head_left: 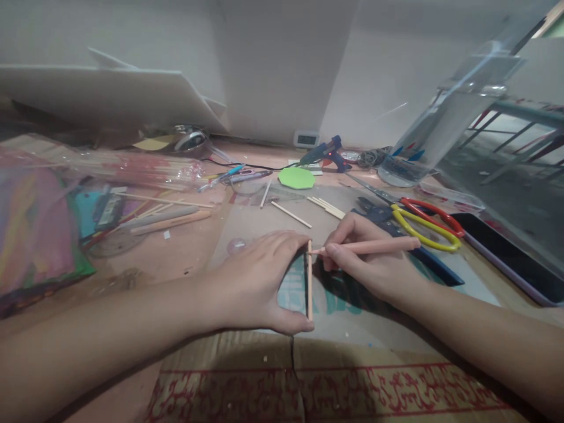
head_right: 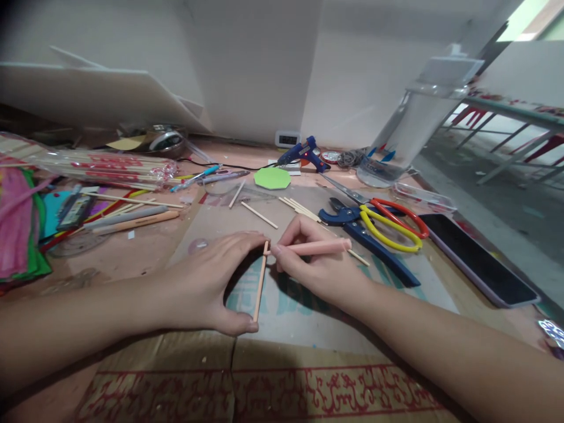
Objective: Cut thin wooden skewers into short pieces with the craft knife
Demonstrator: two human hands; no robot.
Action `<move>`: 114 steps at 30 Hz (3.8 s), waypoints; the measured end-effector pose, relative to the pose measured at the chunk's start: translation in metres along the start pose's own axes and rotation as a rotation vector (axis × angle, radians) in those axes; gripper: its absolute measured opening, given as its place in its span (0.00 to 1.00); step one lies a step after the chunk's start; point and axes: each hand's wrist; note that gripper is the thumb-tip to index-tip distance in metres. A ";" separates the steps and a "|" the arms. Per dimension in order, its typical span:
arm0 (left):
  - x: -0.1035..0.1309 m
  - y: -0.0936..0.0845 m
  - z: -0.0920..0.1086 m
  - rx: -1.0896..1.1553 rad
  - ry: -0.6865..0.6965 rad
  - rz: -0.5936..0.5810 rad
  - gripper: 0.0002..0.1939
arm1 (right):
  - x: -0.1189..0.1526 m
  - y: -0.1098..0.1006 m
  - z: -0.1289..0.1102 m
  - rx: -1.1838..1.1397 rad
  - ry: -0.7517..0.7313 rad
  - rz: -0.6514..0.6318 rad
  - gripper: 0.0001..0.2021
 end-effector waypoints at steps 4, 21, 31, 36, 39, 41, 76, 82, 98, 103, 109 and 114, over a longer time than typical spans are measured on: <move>0.001 0.000 0.000 0.005 0.020 0.007 0.50 | 0.001 0.000 -0.001 0.048 0.012 -0.017 0.10; -0.001 0.000 -0.001 0.028 0.035 0.020 0.47 | -0.007 0.001 0.001 0.106 -0.037 0.027 0.09; 0.000 0.001 -0.002 0.029 0.027 0.032 0.48 | -0.007 0.001 0.002 0.167 -0.047 0.063 0.08; 0.001 0.001 -0.002 0.025 0.034 0.040 0.49 | -0.006 0.002 0.002 0.145 -0.020 0.064 0.09; 0.001 0.002 -0.003 0.010 0.040 0.040 0.48 | -0.006 0.001 0.003 0.119 0.004 0.060 0.09; 0.001 0.002 -0.003 0.013 0.039 0.046 0.47 | -0.006 0.001 0.003 0.097 0.018 0.056 0.09; 0.002 0.000 0.000 0.028 -0.024 0.017 0.48 | 0.001 0.002 -0.004 0.065 -0.027 -0.100 0.09; 0.002 0.000 0.000 0.039 -0.033 0.025 0.47 | 0.000 0.003 -0.004 0.003 -0.003 -0.087 0.09; 0.002 0.001 0.000 0.024 -0.053 0.016 0.49 | 0.002 0.002 -0.004 0.039 -0.001 -0.080 0.10; 0.002 0.001 -0.001 0.035 -0.034 0.028 0.50 | 0.004 0.002 -0.006 0.082 -0.037 -0.113 0.10; 0.001 0.001 -0.001 0.038 -0.034 0.032 0.52 | 0.004 0.001 -0.008 0.103 -0.064 -0.134 0.10; 0.001 0.000 -0.001 0.055 -0.043 0.027 0.52 | 0.008 0.001 -0.005 0.043 -0.009 -0.191 0.10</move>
Point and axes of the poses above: each hand's wrist, its own x-axis away from the middle knuckle, its own y-axis out of the palm, z = x × y, and after that the axes turned 9 degrees about -z, right-handed
